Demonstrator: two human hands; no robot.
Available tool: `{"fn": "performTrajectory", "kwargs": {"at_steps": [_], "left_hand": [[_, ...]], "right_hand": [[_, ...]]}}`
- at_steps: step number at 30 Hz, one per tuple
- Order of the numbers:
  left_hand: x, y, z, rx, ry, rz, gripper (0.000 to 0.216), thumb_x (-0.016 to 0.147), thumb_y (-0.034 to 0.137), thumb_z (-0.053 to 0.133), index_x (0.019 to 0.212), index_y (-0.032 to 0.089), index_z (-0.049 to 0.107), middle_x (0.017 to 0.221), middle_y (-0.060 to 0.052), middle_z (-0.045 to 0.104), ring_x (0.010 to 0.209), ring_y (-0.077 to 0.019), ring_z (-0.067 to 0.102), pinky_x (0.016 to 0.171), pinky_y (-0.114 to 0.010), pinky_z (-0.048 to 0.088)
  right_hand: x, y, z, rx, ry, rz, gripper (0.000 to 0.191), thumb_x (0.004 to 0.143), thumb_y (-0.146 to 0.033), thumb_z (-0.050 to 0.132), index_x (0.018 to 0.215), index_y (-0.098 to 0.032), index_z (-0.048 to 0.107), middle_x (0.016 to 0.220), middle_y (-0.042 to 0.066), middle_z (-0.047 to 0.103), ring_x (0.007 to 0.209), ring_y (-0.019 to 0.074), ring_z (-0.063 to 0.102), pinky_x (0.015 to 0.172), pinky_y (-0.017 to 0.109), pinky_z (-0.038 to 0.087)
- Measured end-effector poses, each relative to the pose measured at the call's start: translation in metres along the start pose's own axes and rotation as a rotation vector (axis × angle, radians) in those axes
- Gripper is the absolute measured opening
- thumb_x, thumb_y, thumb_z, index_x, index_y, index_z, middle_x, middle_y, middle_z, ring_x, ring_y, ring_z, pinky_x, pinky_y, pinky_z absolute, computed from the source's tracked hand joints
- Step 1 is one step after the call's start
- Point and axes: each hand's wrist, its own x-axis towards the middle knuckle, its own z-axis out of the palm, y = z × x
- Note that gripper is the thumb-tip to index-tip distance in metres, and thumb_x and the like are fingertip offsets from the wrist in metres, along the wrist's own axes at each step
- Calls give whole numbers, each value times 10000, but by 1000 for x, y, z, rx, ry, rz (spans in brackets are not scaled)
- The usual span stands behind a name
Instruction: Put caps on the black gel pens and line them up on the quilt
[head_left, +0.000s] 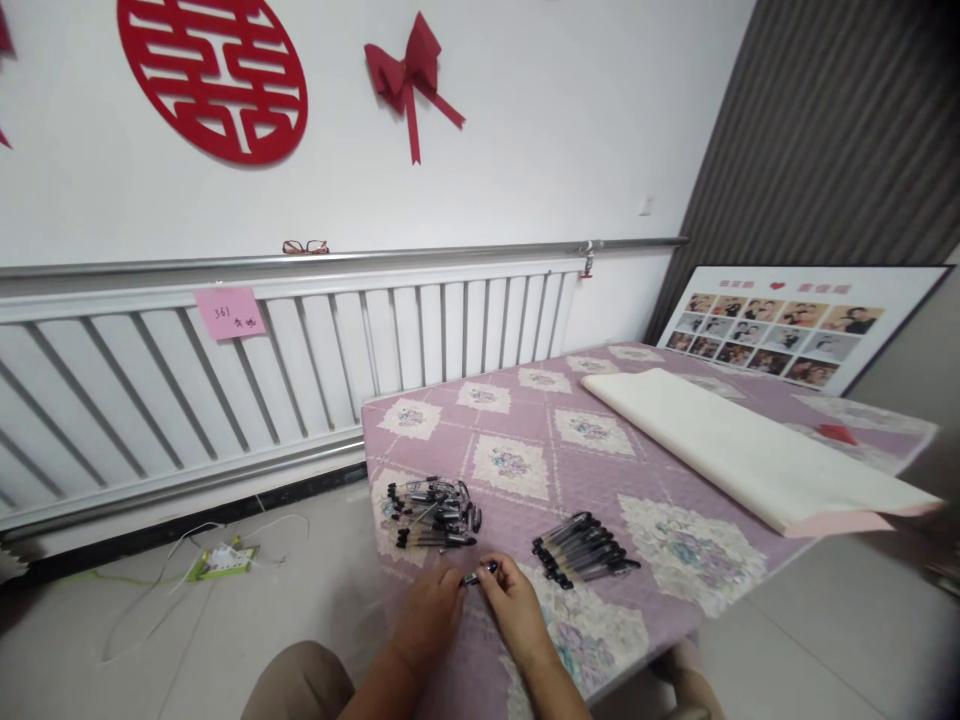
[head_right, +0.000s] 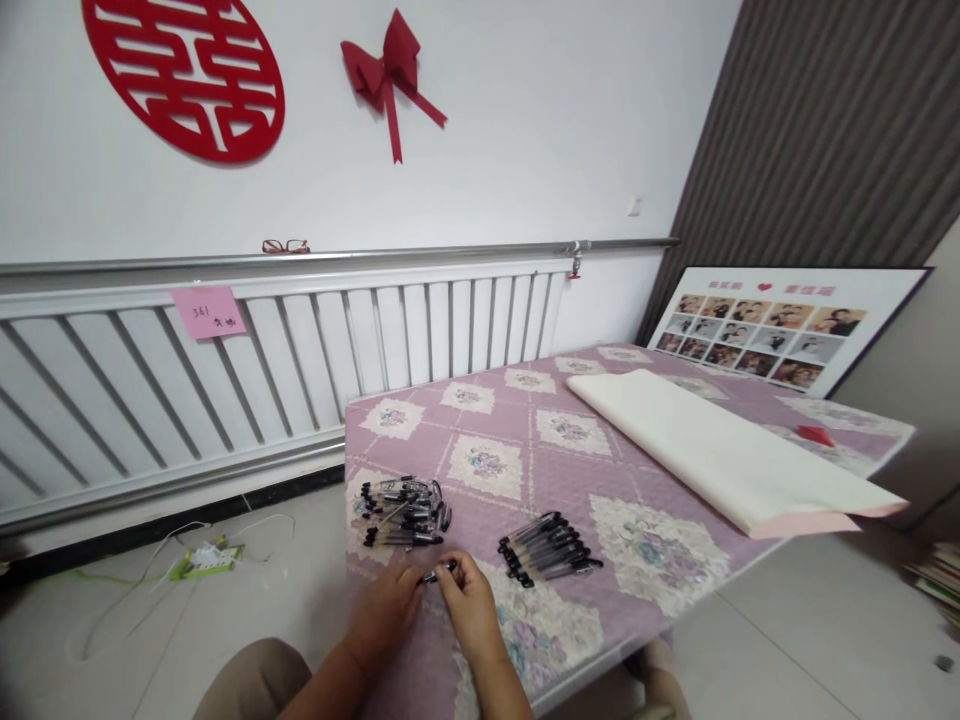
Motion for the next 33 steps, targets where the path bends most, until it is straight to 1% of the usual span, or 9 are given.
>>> {"fn": "performTrajectory", "kwargs": {"at_steps": [5, 11, 16, 19, 22, 26, 28, 30, 33], "left_hand": [[1, 13, 8, -131, 38, -33, 255, 904, 243, 351, 983, 219, 592, 912, -52, 655, 836, -196, 616, 741, -304, 477], [1, 17, 6, -178, 52, 11, 316, 899, 237, 345, 1102, 229, 588, 957, -58, 677, 859, -199, 628, 753, -305, 490], [-3, 14, 3, -269, 101, -19, 326, 884, 213, 360, 1100, 237, 604, 970, -49, 689, 879, -192, 637, 787, -320, 510], [-6, 9, 3, -362, 164, -33, 358, 879, 202, 380, 1174, 252, 576, 1095, -40, 670, 986, -180, 621, 860, -325, 503], [-8, 2, 6, -443, 249, -105, 393, 880, 187, 381, 1235, 246, 541, 1216, -40, 619, 1107, -172, 572, 955, -348, 463], [-7, -5, 11, -468, 301, -212, 359, 893, 210, 368, 1187, 199, 574, 1198, -66, 629, 1126, -189, 564, 986, -394, 441], [-5, -8, 11, -459, 300, -219, 350, 892, 222, 374, 1171, 192, 583, 1183, -71, 637, 1112, -193, 573, 981, -398, 444], [-1, -10, 9, -444, 296, -204, 338, 889, 221, 380, 1149, 189, 593, 1165, -75, 645, 1091, -193, 584, 967, -388, 453], [5, -14, 4, -414, 281, -160, 318, 878, 201, 394, 1120, 195, 600, 1129, -68, 657, 1053, -181, 598, 942, -355, 465]], "right_hand": [[3, 13, -3, 185, 22, 107, 324, 687, -467, 652, 855, -190, 648, 663, -18, 587, 620, 155, 555, 594, 264, 480], [6, 25, -3, 375, 146, 157, 375, 687, -454, 666, 951, -191, 628, 748, -10, 609, 669, 146, 590, 662, 284, 516], [11, 26, -3, 388, 270, 137, 409, 711, -518, 615, 983, -213, 600, 817, 0, 625, 671, 140, 604, 663, 288, 533], [11, 26, -2, 365, 308, 140, 428, 727, -538, 583, 1007, -214, 595, 758, -18, 618, 591, 124, 581, 600, 268, 516], [10, 23, -2, 232, 268, 129, 421, 719, -528, 589, 965, -188, 630, 709, 0, 638, 571, 145, 575, 553, 263, 486], [7, 11, 0, -10, 196, 4, 352, 682, -491, 628, 819, -174, 696, 790, 57, 697, 767, 214, 623, 735, 314, 493], [7, 5, 3, -50, 142, -17, 327, 692, -478, 619, 794, -180, 708, 765, 51, 702, 749, 216, 624, 730, 316, 490], [7, 2, 4, -55, 75, -22, 304, 711, -453, 602, 808, -186, 712, 748, 38, 701, 711, 204, 621, 691, 303, 489], [7, 0, 5, -72, 44, -13, 356, 713, -412, 600, 963, -179, 699, 647, 1, 663, 612, 182, 589, 606, 282, 475]]}}
